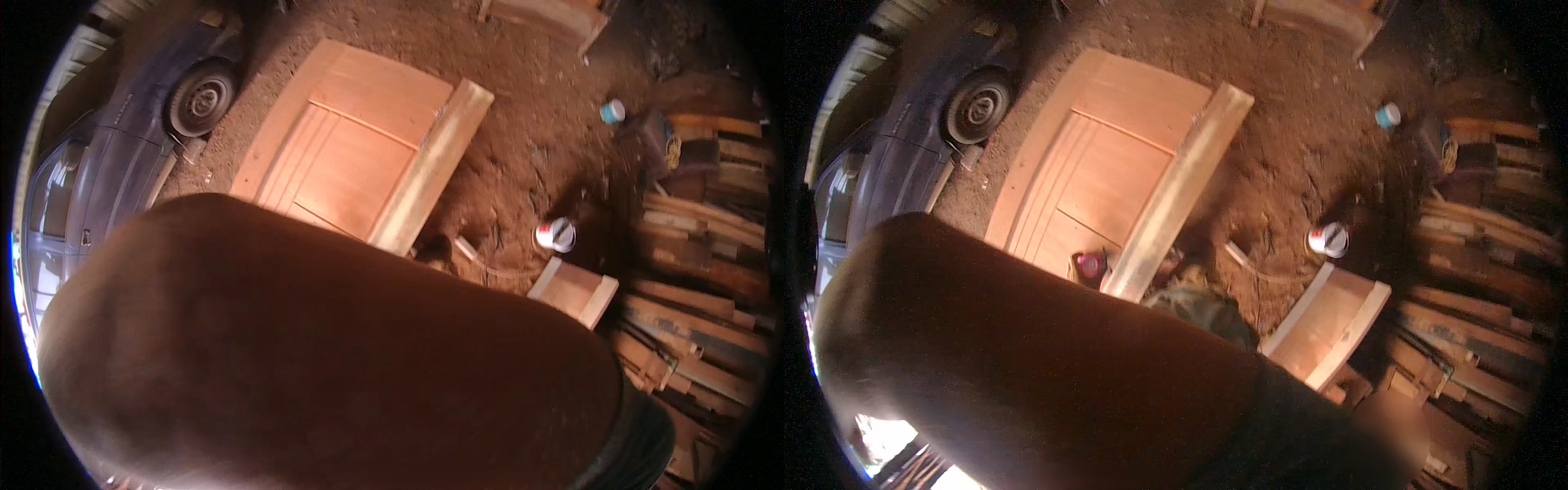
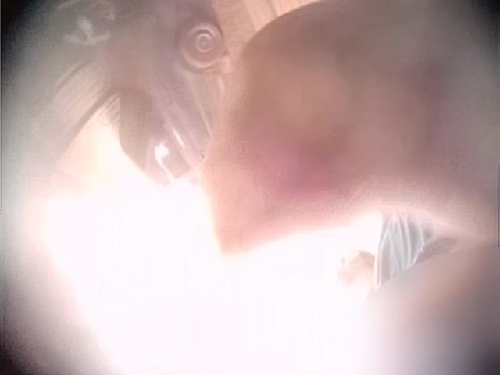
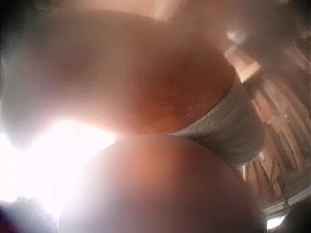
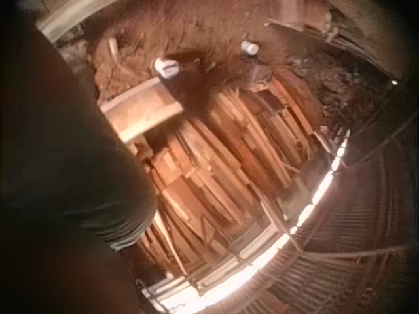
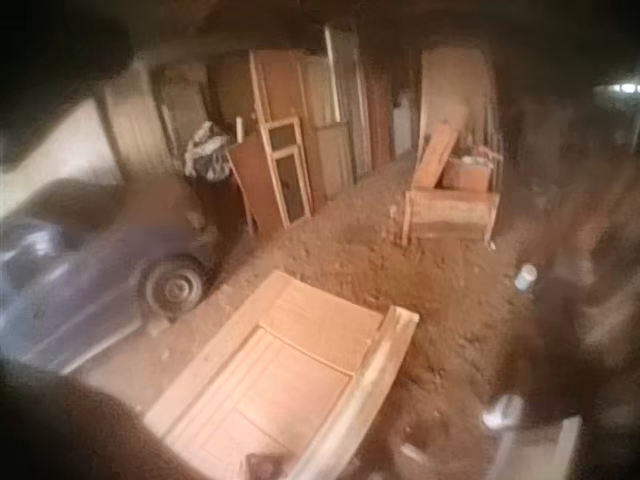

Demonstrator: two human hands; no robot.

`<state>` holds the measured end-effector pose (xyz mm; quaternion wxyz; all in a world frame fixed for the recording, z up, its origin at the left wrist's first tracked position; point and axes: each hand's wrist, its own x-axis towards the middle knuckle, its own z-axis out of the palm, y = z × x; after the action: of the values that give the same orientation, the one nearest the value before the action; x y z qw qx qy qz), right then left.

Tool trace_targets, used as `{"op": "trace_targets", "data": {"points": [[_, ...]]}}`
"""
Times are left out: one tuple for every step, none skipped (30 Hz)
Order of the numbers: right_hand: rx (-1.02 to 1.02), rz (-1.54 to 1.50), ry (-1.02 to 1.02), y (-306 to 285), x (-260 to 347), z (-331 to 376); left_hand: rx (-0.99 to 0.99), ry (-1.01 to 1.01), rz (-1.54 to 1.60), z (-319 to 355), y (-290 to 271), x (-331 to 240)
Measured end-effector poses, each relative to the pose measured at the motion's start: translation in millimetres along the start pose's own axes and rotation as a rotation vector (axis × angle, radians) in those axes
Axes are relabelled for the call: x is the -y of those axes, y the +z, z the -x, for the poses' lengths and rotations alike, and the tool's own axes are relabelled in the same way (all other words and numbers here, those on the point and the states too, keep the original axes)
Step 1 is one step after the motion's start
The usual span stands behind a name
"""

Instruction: The person assembles a wooden door by attaching a long wooden strip to the edge of a large door panel. They use a hammer to tap the strip into place and a tape measure to check the dimensions of the door.

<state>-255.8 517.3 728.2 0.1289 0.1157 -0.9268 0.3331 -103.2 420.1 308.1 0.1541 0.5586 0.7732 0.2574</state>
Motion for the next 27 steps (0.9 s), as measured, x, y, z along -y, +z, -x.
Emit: {"op": "trace_targets", "data": {"points": [[0.006, -0.027, 0.063, 5, 11, 2, -0.064, 0.108, -0.002, 27, 6, 37], [0.014, -0.051, 0.133, 10, 8, 7, -0.175, 0.204, -0.008, 42, 13, 76], [0.009, -0.086, 0.196, 13, 2, 10, -0.210, 0.180, 0.012, 62, 16, 107], [-0.049, -0.119, 0.355, 6, -41, 50, -0.194, 0.191, 0.064, 56, 25, 126], [-0.083, -0.176, 0.455, 12, -62, 79, -0.162, -0.022, 0.096, 68, 0, 121], [-0.136, -0.235, 0.546, 33, -92, 137, -0.131, -0.246, 0.128, 79, -27, 115], [-0.185, -0.308, 0.619, 60, -120, 190, -0.111, -0.477, 0.147, 96, -59, 108], [-0.243, -0.376, 0.694, 83, -146, 244, -0.130, -0.654, 0.115, 114, -82, 113], [-0.236, -0.381, 0.865, 110, -154, 293, -0.179, -0.708, 0.061, 136, -95, 141], [-0.215, -0.399, 1.010, 137, -161, 334, -0.371, -0.545, 0.015, 188, -91, 215], [-0.299, -0.373, 0.962, 155, -158, 390, -0.336, -0.708, 0.203, 205, -102, 224], [-0.471, -0.417, 1.038, 197, -167, 459, -0.235, -0.872, 0.044, 199, -119, 213], [-0.641, -0.466, 1.079, 240, -175, 521, -0.242, -0.933, -0.063, 197, -131, 205], [-0.834, -0.784, 1.219, 244, -148, 548, -0.239, -0.987, -0.165, 204, -135, 211], [-0.777, -0.648, 1.276, 250, -135, 595, -0.231, -1.037, -0.256, 207, -138, 220], [-0.736, -0.582, 1.267, 270, -134, 650, -0.300, -1.104, -0.175, 218, -131, 242], [-0.839, -0.711, 1.464, 263, -107, 665, -0.385, -1.166, -0.112, 231, -126, 269], [-0.965, -0.674, 1.627, 281, -90, 706, -0.434, -1.201, -0.026, 226, -118, 278], [-1.020, -0.700, 1.764, 297, -74, 744, -0.487, -1.279, -0.029, 215, -113, 272], [-1.082, -0.726, 1.896, 311, -58, 782, -0.547, -1.359, -0.030, 193, -106, 257], [-1.073, -0.730, 2.001, 327, -47, 815, -0.609, -1.439, -0.022, 169, -97, 239], [-1.058, -0.731, 2.103, 342, -39, 848, -0.554, -1.383, 0.016, 145, -89, 211], [-1.504, -1.339, 1.976, 346, -32, 870, -0.596, -1.378, -0.180, 134, -78, 198], [-1.384, -1.382, 2.066, 348, -32, 886, -0.594, -1.227, -0.292, 119, -64, 179], [-1.255, -1.422, 2.154, 350, -34, 899, -0.588, -1.076, -0.405, 102, -49, 157], [-1.353, -1.467, 2.108, 356, -33, 912, -0.620, -0.886, -0.541, 79, -27, 138], [-1.441, -1.512, 2.058, 355, -43, 922, -0.649, -0.698, -0.676, 54, -3, 118]]}}
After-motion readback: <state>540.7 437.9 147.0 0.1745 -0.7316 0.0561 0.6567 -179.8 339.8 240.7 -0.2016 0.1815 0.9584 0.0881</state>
